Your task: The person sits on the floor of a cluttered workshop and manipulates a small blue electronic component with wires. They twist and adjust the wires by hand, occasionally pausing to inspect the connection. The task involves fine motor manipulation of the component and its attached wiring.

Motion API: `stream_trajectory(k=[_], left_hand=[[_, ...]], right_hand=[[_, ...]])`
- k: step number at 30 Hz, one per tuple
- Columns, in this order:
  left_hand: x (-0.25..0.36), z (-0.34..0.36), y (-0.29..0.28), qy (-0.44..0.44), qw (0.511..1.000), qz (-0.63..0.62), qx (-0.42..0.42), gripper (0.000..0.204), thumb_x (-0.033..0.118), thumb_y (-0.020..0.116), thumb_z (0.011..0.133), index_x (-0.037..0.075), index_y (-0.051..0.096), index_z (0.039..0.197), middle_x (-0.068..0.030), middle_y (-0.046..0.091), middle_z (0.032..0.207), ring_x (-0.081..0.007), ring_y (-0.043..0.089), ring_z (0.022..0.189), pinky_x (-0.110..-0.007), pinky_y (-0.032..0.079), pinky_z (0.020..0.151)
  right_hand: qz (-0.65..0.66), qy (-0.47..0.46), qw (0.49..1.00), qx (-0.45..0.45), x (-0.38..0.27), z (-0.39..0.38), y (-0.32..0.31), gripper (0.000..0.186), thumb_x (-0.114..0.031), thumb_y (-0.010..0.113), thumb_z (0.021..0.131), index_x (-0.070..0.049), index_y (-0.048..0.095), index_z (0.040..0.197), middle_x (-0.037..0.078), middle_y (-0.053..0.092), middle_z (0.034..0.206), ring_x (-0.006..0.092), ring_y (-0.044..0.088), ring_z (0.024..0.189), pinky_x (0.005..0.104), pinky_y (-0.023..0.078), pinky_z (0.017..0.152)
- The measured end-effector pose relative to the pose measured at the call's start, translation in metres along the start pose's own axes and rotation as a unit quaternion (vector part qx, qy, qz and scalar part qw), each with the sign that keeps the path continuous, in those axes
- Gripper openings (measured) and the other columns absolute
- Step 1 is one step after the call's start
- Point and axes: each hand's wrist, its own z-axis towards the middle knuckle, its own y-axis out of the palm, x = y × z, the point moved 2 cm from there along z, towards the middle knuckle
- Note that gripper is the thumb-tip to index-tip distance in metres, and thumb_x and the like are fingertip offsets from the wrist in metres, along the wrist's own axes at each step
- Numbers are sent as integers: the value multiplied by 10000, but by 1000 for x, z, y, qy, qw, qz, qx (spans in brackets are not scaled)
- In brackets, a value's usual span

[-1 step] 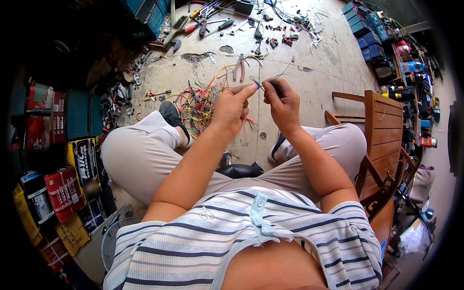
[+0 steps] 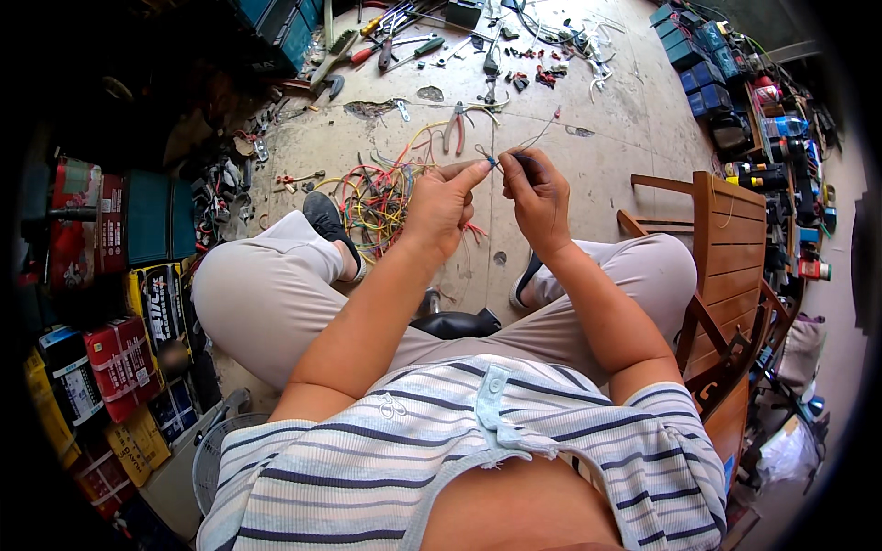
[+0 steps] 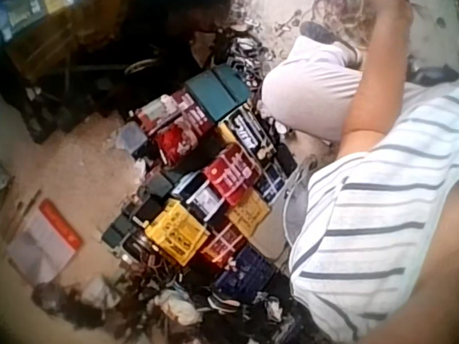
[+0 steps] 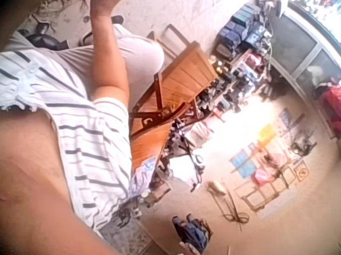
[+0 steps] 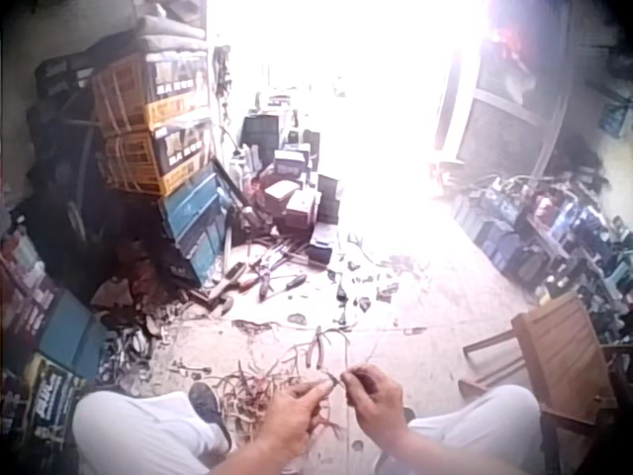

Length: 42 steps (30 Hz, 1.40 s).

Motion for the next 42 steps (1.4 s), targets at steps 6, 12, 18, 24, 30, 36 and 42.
stream_trajectory(k=[6, 12, 18, 24, 30, 36, 42], left_hand=[[-4, -6, 6, 32, 999, 9, -7, 187, 127, 657, 844, -6, 655, 975, 82, 447, 545, 3, 269, 392, -197, 174, 359], [-13, 2, 2, 11, 995, -81, -50, 164, 139, 629, 868, 12, 622, 972, 96, 373, 557, -2, 251, 409, -195, 167, 368], [-12, 4, -1, -82, 980, -146, -108, 103, 175, 594, 901, 97, 595, 968, 77, 323, 588, -22, 269, 443, -178, 184, 377], [-20, 1, 4, -77, 982, -162, -65, 83, 144, 585, 903, 111, 597, 978, 18, 535, 718, -66, 480, 587, -189, 368, 479], [-33, 7, 1, -6, 981, -144, -133, 122, 128, 544, 912, 41, 596, 981, -8, 598, 849, -90, 555, 702, -205, 462, 610], [-42, 29, -14, -30, 973, -192, -125, 117, 89, 565, 898, 50, 596, 1004, -44, 616, 886, -131, 557, 766, -220, 442, 643], [-39, 28, -9, -34, 970, -214, -109, 65, 115, 640, 855, 65, 612, 886, -28, 610, 776, -132, 551, 698, -239, 432, 627]], right_hand=[[16, 34, 999, 14, -6, 1, 2, 146, -146, 592, 893, -3, 591, 863, -10, 523, 607, 30, 430, 514, 203, 333, 451], [50, 58, 997, 16, -3, 4, 1, 168, -169, 587, 896, -7, 592, 851, -26, 503, 599, 26, 413, 503, 199, 326, 452], [52, 73, 996, 2, -4, 5, -3, 152, -170, 586, 900, -26, 596, 855, -29, 510, 615, 21, 413, 504, 196, 321, 452], [127, 77, 989, -11, -6, -2, 5, 145, -177, 579, 911, -35, 589, 883, -30, 516, 623, 19, 410, 503, 187, 330, 457], [-21, 70, 997, 23, -10, -6, -2, 195, -199, 554, 911, -20, 589, 843, -3, 517, 619, 66, 446, 522, 235, 364, 470], [139, 107, 984, 13, -9, -3, 8, 152, -183, 591, 896, -31, 598, 901, -5, 543, 637, 53, 473, 522, 205, 365, 459], [231, 146, 962, -18, -15, -4, 8, 125, -168, 575, 909, -43, 580, 916, -15, 528, 650, 41, 453, 520, 192, 339, 452]])
